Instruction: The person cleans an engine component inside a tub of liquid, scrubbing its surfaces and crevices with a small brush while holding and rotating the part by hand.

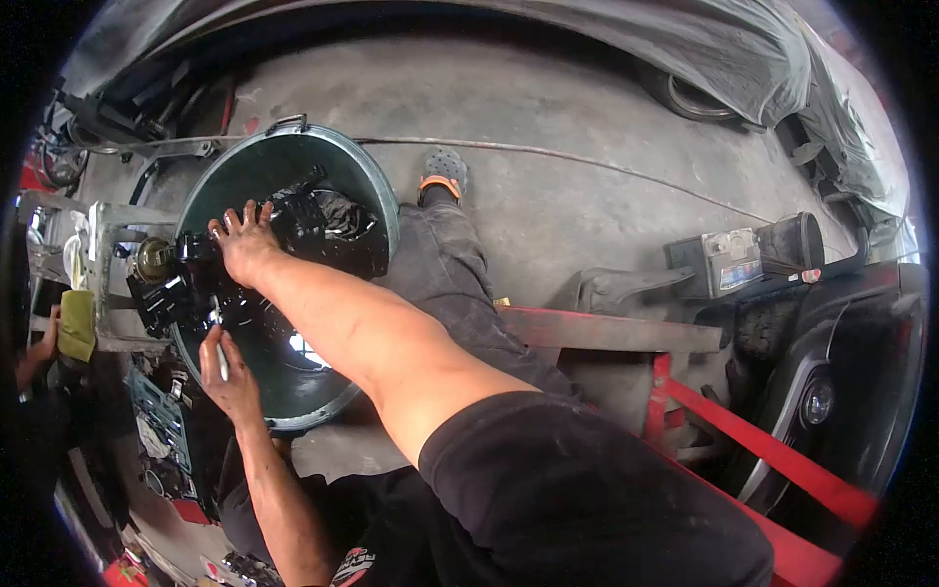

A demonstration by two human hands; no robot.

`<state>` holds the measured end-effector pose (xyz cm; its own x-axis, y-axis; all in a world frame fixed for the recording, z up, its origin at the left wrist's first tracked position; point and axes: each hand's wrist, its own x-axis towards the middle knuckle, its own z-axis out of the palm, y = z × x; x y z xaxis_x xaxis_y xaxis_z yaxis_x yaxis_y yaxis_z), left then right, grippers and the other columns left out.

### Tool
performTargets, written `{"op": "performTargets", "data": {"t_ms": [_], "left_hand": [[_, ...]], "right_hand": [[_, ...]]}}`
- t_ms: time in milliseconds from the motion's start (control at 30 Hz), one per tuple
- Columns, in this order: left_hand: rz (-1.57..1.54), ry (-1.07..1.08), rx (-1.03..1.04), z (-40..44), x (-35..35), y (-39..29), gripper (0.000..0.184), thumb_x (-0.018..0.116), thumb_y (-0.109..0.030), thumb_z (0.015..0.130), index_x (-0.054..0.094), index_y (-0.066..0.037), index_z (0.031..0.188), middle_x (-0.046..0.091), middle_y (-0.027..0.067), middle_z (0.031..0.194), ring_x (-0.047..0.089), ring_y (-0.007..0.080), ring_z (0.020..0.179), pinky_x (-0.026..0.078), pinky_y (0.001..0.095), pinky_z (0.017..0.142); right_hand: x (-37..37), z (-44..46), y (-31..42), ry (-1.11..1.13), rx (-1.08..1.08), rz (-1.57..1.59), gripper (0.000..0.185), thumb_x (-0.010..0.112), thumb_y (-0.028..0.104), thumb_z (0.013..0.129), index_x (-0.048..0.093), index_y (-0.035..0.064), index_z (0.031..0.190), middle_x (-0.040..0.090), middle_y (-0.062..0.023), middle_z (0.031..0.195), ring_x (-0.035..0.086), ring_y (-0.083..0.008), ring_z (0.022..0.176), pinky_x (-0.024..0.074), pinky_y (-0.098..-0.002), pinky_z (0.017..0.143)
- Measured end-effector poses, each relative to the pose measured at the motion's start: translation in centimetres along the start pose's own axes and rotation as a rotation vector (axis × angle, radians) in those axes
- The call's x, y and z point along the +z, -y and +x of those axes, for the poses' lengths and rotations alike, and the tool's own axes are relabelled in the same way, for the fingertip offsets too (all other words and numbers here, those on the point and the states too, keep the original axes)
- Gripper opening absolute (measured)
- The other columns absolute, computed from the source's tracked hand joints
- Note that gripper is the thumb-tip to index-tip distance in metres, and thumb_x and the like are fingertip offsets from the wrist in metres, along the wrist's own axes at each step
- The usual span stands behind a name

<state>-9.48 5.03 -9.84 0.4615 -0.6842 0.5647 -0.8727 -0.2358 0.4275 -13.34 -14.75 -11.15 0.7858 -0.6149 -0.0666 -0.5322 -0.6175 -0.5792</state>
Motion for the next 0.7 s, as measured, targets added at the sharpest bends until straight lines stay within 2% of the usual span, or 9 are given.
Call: {"op": "performTargets", "data": {"t_ms": [33,133,233,300,367,400,533,667,700], "left_hand": [[-0.042,-0.002,-0.075,0.2,-0.4,-0.9,0.015,0.063,-0.005,0.097,0.067,0.005,0.108,0.067,0.0111,0.088,0.064,0.0177,0.078,0.052,0.0318,0.071],[-0.094,0.029,-0.234,0.7,-2.0,-1.5,0.016,0.062,-0.008,0.099,0.068,0.004,0.108,0.066,0.0088,0.083,0.062,0.0139,0.070,0.050,0.0285,0.065],[-0.124,0.044,-0.257,0.8,-2.5,-2.5,0.020,0.061,-0.016,0.101,0.069,0.001,0.109,0.066,0.0068,0.084,0.060,0.0117,0.067,0.049,0.0255,0.061],[-0.176,0.088,-0.240,0.8,-1.9,-2.4,0.026,0.058,-0.020,0.103,0.068,0.000,0.116,0.067,0.0062,0.087,0.060,0.0109,0.072,0.049,0.0265,0.065],[-0.225,0.155,-0.262,0.9,-0.9,-1.5,0.030,0.058,-0.024,0.103,0.067,-0.002,0.121,0.068,0.0059,0.090,0.060,0.0110,0.075,0.049,0.0268,0.069],[-0.219,0.177,-0.285,1.1,-0.4,-1.3,0.031,0.058,-0.025,0.104,0.067,-0.002,0.123,0.069,0.0058,0.091,0.060,0.0112,0.076,0.049,0.0269,0.070],[-0.197,0.231,-0.380,1.2,0.3,-0.8,0.033,0.057,-0.027,0.105,0.065,-0.004,0.127,0.068,0.0052,0.090,0.061,0.0098,0.080,0.049,0.0230,0.073],[-0.035,0.205,-0.344,0.7,0.7,-1.3,0.035,0.055,-0.031,0.105,0.065,-0.005,0.126,0.072,0.0099,0.096,0.067,0.0145,0.090,0.055,0.0278,0.077],[-0.240,0.257,-0.428,0.6,0.7,-1.1,0.036,0.055,-0.031,0.105,0.062,-0.005,0.128,0.074,0.0114,0.101,0.069,0.0186,0.092,0.058,0.0314,0.080]], "right_hand": [[0.5,0.6,-0.2,-0.023,0.008,-0.006,0.087,0.067,0.016,0.084,0.024,0.0153,0.159,0.024,-0.0180,0.163,0.019,-0.0518,0.148,0.0115,-0.0708,0.117],[0.1,0.2,-0.5,-0.015,0.002,0.015,0.070,0.049,0.012,0.091,0.027,0.0134,0.158,0.026,-0.0203,0.162,0.019,-0.0505,0.148,0.0112,-0.0670,0.119],[0.3,0.9,-0.2,-0.070,-0.002,0.093,0.065,0.050,0.014,0.091,0.034,0.0133,0.154,0.031,-0.0205,0.159,0.021,-0.0502,0.148,0.0101,-0.0689,0.118],[0.9,1.4,-0.1,-0.102,-0.003,0.163,0.058,0.047,0.019,0.094,0.039,0.0151,0.152,0.032,-0.0192,0.158,0.019,-0.0507,0.148,0.0070,-0.0705,0.117],[7.0,6.4,-0.7,-0.210,0.039,0.221,0.048,0.041,0.026,0.099,0.045,0.0202,0.146,0.033,-0.0162,0.158,0.014,-0.0502,0.149,0.0014,-0.0701,0.118],[5.3,5.7,-0.3,-0.138,0.012,0.141,0.058,0.052,0.025,0.092,0.044,0.0177,0.148,0.036,-0.0192,0.156,0.019,-0.0529,0.146,0.0088,-0.0757,0.114],[7.4,9.0,-0.4,-0.110,-0.007,0.039,0.059,0.053,0.027,0.094,0.041,0.0210,0.151,0.029,-0.0172,0.161,0.017,-0.0526,0.148,0.0086,-0.0762,0.114],[7.8,9.6,-2.2,-0.134,0.038,0.086,0.060,0.053,0.027,0.095,0.040,0.0204,0.152,0.028,-0.0169,0.162,0.017,-0.0524,0.148,0.0087,-0.0763,0.114],[7.8,9.5,-2.5,-0.131,0.049,0.091,0.060,0.053,0.027,0.095,0.039,0.0203,0.153,0.028,-0.0169,0.162,0.017,-0.0523,0.148,0.0087,-0.0763,0.114]]}}
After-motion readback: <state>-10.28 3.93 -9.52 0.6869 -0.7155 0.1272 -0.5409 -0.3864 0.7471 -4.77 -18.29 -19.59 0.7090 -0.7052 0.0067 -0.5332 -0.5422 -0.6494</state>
